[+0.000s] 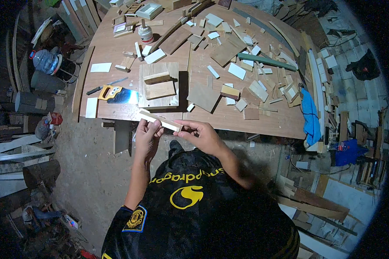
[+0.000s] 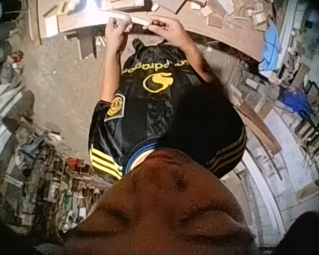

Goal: Applying glue to wood scraps and using a hand saw to cut a small wood strip.

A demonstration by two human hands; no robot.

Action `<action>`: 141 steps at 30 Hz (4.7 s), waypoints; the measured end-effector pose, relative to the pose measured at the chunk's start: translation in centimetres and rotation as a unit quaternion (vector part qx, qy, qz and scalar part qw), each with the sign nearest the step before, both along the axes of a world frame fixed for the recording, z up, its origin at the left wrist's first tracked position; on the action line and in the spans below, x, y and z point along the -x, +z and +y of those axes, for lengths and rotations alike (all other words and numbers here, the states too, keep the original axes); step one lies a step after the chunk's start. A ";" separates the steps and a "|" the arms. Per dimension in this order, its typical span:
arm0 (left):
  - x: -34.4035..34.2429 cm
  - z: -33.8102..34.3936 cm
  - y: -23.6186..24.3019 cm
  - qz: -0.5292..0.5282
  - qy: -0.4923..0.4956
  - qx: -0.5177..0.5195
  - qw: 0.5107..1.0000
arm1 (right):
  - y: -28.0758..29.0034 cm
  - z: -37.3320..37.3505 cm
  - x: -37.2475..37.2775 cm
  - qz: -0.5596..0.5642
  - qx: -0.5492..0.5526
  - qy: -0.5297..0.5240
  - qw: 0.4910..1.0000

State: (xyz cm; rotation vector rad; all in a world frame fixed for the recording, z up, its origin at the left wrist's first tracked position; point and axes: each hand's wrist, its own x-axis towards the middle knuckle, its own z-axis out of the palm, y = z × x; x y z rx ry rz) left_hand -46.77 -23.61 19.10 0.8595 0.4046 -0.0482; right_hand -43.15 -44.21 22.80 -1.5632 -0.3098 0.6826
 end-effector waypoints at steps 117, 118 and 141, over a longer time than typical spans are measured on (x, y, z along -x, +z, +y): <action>12.9 9.9 1.4 0.003 -0.119 -0.472 0.874 | -3.7 12.1 2.9 -0.043 0.039 0.222 0.973; 13.7 11.6 1.6 0.016 -0.133 -0.477 0.868 | -3.8 13.9 3.8 -0.046 0.034 0.221 0.974; 23.4 38.0 -2.4 0.141 0.015 -0.422 0.896 | -16.3 42.6 -0.3 -0.283 0.233 0.255 0.895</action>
